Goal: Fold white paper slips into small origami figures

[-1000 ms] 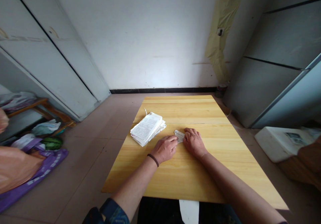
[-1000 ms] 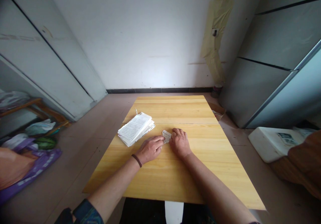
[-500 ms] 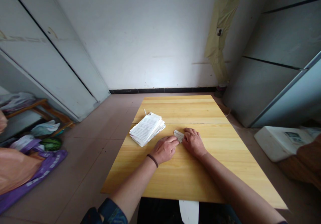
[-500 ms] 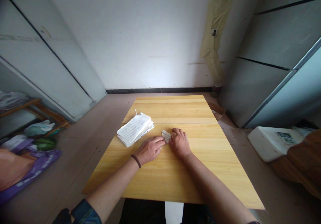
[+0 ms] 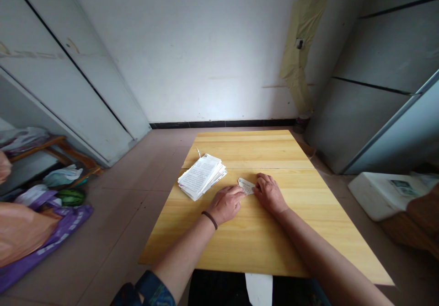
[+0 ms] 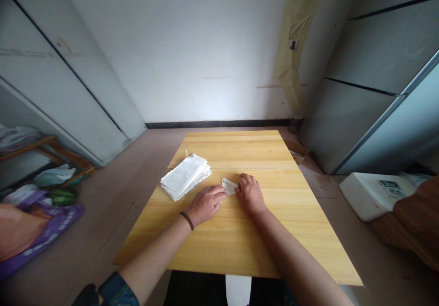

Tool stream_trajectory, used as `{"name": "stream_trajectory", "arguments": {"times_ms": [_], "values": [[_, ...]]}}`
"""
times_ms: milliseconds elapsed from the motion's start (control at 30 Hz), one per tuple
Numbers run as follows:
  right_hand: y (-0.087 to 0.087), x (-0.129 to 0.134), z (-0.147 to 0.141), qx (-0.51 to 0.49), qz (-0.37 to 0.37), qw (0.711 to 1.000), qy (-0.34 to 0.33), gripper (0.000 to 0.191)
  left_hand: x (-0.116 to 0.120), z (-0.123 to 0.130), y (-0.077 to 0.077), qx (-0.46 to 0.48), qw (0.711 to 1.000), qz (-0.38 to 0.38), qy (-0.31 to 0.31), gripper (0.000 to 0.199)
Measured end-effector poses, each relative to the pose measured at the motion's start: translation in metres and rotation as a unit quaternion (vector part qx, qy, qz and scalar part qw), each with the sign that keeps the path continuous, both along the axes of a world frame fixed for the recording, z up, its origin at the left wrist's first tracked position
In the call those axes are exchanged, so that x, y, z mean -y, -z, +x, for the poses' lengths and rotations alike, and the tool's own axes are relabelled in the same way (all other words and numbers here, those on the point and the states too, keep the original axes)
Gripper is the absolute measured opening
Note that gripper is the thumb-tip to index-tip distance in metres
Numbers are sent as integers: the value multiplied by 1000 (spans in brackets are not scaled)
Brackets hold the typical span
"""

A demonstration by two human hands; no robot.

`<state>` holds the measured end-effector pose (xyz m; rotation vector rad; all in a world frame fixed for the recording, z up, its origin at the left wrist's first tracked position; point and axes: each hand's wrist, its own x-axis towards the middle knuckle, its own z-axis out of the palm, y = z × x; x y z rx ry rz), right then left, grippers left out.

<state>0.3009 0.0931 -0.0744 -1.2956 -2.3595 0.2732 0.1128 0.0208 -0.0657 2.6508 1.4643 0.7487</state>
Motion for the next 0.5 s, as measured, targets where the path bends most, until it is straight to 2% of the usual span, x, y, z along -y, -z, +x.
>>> {"name": "stream_trajectory", "arguments": {"times_ms": [67,167,367,500], "values": [[1,-1,3,-1,5,1000,9,8,0,0,0,-4,1000,0,-3,37],[2,1,6,-22,32,999,-1,20,0,1,0,-9,1000,-1,-10,37],[-7,18,15,13,75,988,-136,29,1,3,0,-3,1000,-4,-16,32],[-11,23,18,47,69,983,-163,33,1,2,1,12,1000,-2,-14,32]]}}
